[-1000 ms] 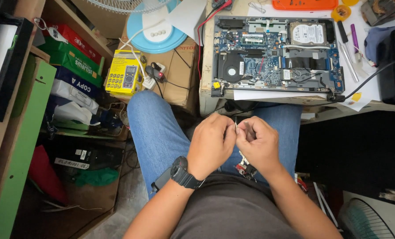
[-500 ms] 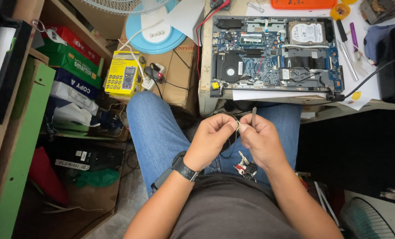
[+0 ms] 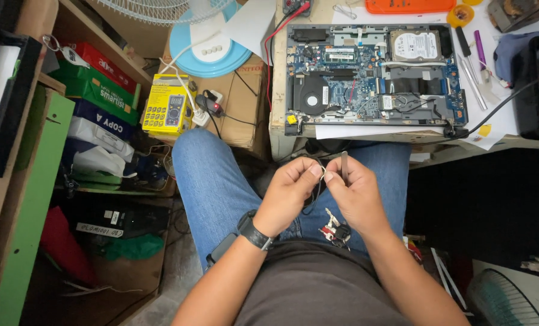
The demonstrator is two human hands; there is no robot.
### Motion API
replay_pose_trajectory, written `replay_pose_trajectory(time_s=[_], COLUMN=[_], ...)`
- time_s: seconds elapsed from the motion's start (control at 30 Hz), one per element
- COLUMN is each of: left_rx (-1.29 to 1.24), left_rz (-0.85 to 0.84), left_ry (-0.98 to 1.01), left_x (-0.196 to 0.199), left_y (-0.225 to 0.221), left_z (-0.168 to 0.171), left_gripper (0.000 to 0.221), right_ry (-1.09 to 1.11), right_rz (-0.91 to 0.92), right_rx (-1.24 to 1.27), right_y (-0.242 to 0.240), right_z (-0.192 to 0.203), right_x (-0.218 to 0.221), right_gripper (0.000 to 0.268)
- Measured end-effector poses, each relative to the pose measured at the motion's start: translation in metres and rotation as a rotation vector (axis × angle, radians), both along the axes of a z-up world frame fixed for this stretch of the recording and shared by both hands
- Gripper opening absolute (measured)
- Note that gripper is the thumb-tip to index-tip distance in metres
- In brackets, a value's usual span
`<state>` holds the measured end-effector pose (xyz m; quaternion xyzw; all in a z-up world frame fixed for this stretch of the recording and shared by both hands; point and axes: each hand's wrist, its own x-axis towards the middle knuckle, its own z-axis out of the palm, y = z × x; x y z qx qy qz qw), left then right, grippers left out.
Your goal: Preparing a thin wire for connection during an electronics repair, using a small tool to strip or adjust the wire end.
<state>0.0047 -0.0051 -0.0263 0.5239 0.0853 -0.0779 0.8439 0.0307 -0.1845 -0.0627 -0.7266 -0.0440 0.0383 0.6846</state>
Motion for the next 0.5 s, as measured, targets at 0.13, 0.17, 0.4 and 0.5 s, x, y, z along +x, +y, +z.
replay_pose_trajectory(time_s=[0.13,0.17,0.4,0.5], left_rx=[0.800,0.996,1.233,1.047], left_rz=[0.004,-0.013,-0.073,-0.106], left_ry=[-0.381,-0.435,-0.512,-0.503], left_x=[0.002,0.000,0.013,0.022], left_y=[0.005,0.005,0.000,-0.002], left_z=[0.009,0.019,0.025,0.038], left_gripper=[0.022,0.023,0.026,0.023], right_ry=[0.000,-0.006,-0.063,-0.053], right_rz=[-0.025,-0.032,-0.056,-0.091], right_rx=[-0.068,-0.110,-0.161,-0.141], right_y=[0.002,0.002,-0.002,-0.007], right_z=[-0.004,-0.006,0.006,0.007], right_x=[0.000,-0.001,0.005,0.011], right_gripper=[0.008,0.009,0.010,0.011])
